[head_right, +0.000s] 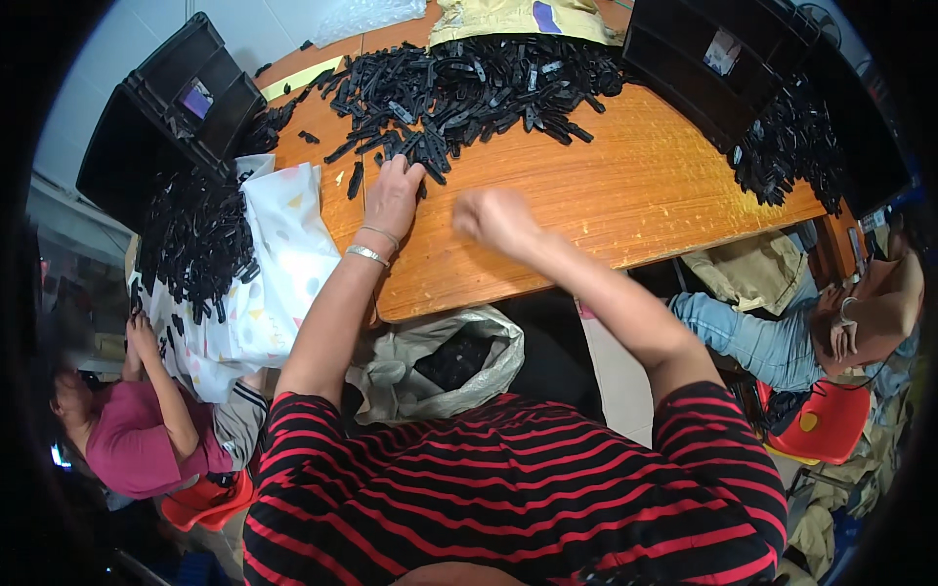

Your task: Inspecting small black plastic components and sorting them into a storage bag.

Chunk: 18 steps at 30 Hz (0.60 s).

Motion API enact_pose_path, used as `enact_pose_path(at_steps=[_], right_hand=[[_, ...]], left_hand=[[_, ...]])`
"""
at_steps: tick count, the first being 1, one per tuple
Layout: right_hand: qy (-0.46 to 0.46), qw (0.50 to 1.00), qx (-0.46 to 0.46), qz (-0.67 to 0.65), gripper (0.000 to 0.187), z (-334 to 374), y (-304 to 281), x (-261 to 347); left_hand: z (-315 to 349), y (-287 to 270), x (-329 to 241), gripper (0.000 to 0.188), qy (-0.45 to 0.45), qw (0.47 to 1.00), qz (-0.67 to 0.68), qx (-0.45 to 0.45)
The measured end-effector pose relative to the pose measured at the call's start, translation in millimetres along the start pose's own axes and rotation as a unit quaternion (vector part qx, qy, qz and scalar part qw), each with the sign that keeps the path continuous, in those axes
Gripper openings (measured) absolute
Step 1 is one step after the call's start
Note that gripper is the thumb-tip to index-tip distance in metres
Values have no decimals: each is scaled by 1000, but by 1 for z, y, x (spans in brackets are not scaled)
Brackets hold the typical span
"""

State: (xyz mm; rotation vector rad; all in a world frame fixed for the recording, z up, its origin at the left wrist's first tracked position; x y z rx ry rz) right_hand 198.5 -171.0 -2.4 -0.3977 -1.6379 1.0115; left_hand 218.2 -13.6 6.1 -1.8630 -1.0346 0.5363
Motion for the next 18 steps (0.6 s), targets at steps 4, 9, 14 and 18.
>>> enact_pose_path(at_steps=[4, 9, 14, 18], right_hand=[[17, 990, -130, 53, 18, -78, -21, -11], [-5, 980, -178, 93, 23, -123, -10, 0], [18, 976, -157, 149, 24, -113, -5, -1], [12, 991, -92, 92, 23, -75, -9, -10]], left_hand=[[1, -8, 0, 11, 51, 999, -14, -2], [10, -19, -3, 21, 46, 999, 11, -10], [22, -24, -6, 28, -6, 998, 68, 11], [35, -31, -12, 26, -29, 989, 140, -40]])
Point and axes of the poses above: each hand's wrist, its own z-axis away from the middle knuckle, its own y-axis out of the palm, x = y × z, the point moved 6 cm from there along -z, towards the middle knuckle, and after that the axes turned 15 degrees about y, right-handed, at the moved point
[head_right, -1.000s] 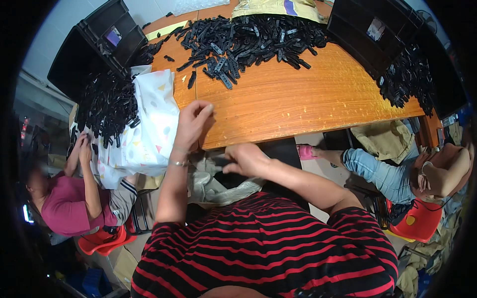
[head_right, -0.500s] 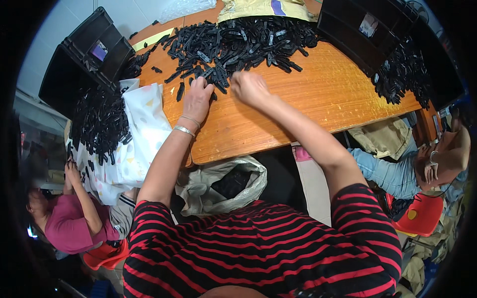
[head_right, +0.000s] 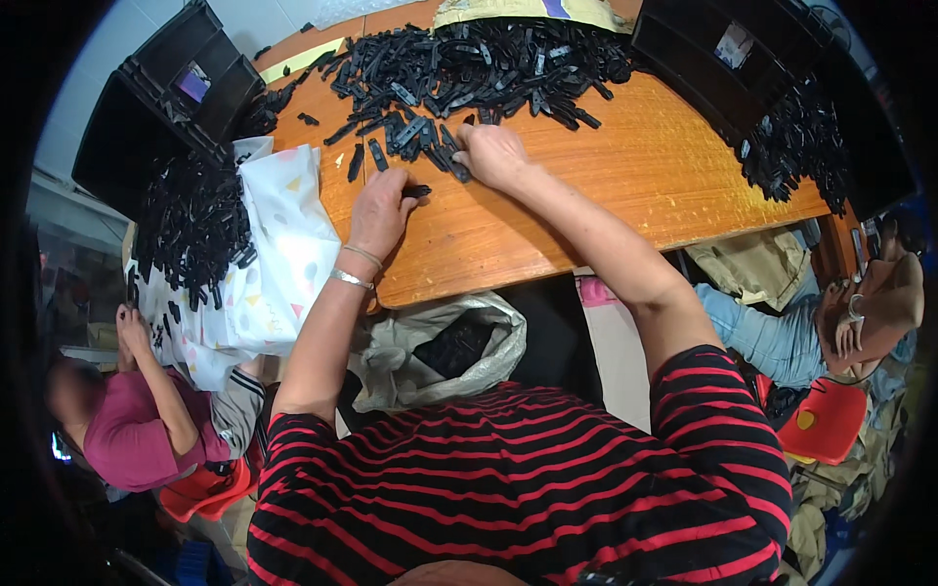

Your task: Inspecting small black plastic components and sorting them into a storage bag.

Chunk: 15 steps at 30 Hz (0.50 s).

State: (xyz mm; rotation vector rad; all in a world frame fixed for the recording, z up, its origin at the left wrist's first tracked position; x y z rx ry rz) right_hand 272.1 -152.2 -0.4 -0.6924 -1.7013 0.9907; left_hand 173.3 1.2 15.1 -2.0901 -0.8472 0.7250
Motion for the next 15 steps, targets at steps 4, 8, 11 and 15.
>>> enact_pose_path(at_steps=[4, 8, 11, 15], right_hand=[[52, 994, 28, -95, 23, 21, -15, -19], [24, 997, 6, -72, 16, 21, -26, -27], [-62, 998, -7, -19, 18, 20, -26, -18], [-102, 988, 80, 79, 28, 15, -10, -3]], left_hand=[[15, -1, 4, 29, -80, 991, 95, -48], [31, 6, 12, 30, -226, 910, 327, -120], [40, 11, 9, 32, -291, 817, 474, -156], [46, 15, 0, 35, -328, 765, 534, -149]])
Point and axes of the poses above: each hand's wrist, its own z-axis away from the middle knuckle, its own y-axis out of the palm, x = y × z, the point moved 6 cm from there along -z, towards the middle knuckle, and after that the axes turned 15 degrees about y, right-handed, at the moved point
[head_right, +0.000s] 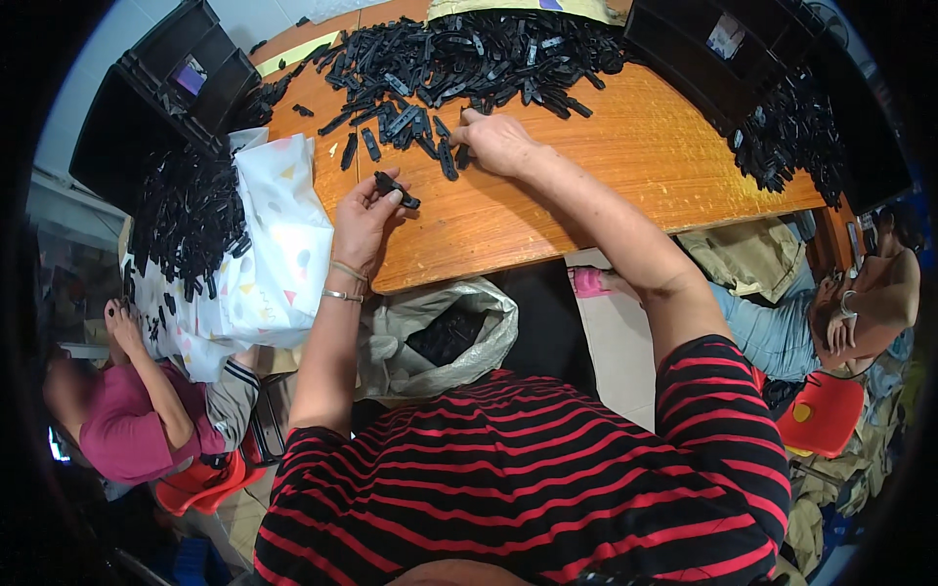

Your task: Inspecting small black plastic components and sorting them into a storage bag.

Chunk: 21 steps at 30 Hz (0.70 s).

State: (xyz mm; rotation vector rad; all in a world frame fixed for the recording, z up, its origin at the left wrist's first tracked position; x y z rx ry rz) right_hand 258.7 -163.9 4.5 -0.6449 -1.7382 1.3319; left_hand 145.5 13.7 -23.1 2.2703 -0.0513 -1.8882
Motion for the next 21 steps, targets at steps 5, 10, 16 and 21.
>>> enact_pose_path(at_steps=[5, 10, 16, 21], right_hand=[[-6, 998, 39, 48, 25, -8, -2, 7], [13, 998, 39, 54, 21, -4, 0, -2], [-8, 998, -51, 30, 19, 2, -2, -5], [-29, 982, -169, -73, 17, 22, -21, 3]], left_hand=[[5, 1, 0, 36, -12, 1000, 25, -11], [9, 2, 1, 36, -22, 998, 47, -19], [13, 5, 2, 36, -29, 997, 72, -11], [16, 5, 3, 36, -34, 996, 78, 1]])
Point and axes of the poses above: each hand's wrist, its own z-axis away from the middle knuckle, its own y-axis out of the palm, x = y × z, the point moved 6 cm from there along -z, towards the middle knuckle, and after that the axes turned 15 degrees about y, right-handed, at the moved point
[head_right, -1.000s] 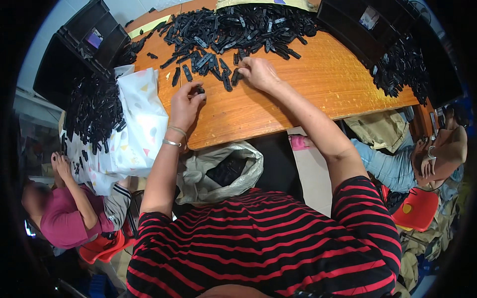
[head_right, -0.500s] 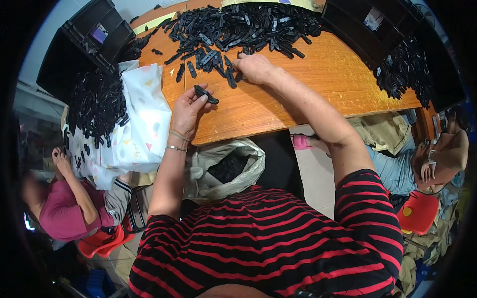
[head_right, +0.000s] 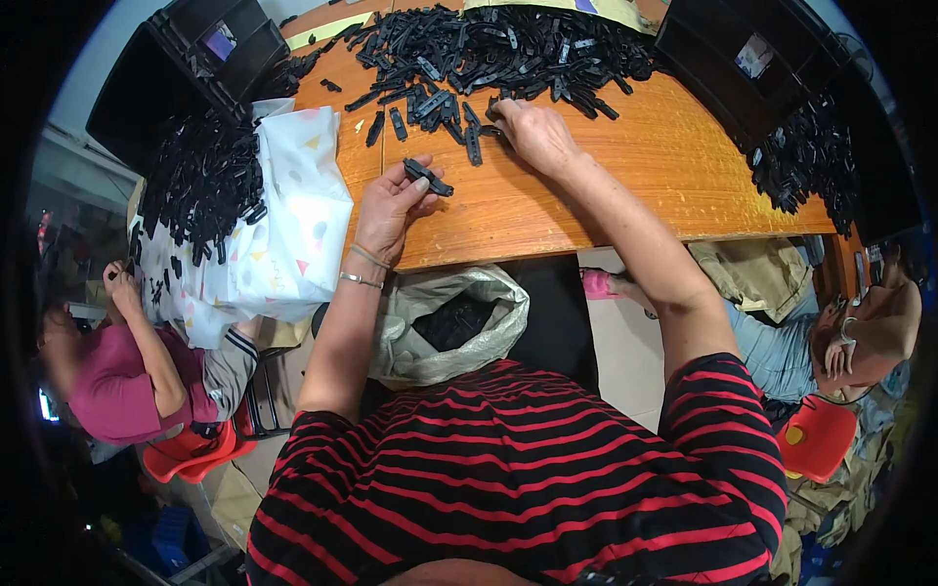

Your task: Inspecting small black plastic components and sorting them into a storage bag.

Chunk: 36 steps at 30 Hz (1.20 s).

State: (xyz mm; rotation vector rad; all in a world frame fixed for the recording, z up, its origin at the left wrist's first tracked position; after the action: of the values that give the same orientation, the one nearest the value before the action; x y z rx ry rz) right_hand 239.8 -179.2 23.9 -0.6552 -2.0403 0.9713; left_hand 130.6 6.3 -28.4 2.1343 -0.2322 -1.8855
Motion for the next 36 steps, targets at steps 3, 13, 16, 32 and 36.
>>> enact_pose_path(at_steps=[3, 13, 16, 32, 36], right_hand=[[17, 999, -6, -28, 16, 22, 0, 9], [66, 992, 106, 35, 15, 43, 5, 25], [71, 992, 61, -80, 17, 47, -12, 47], [30, 983, -3, -179, 21, 58, -17, 91], [21, 983, -16, -182, 19, 59, -21, 95]], left_hand=[[1, -1, 2, 36, -3, 1000, 0, -1], [7, 7, -8, 33, 28, 999, 10, -36], [11, 12, -12, 31, 50, 998, -11, -39], [20, 27, -26, 30, 166, 986, -24, -25], [24, 32, -35, 35, 170, 985, -13, -16]])
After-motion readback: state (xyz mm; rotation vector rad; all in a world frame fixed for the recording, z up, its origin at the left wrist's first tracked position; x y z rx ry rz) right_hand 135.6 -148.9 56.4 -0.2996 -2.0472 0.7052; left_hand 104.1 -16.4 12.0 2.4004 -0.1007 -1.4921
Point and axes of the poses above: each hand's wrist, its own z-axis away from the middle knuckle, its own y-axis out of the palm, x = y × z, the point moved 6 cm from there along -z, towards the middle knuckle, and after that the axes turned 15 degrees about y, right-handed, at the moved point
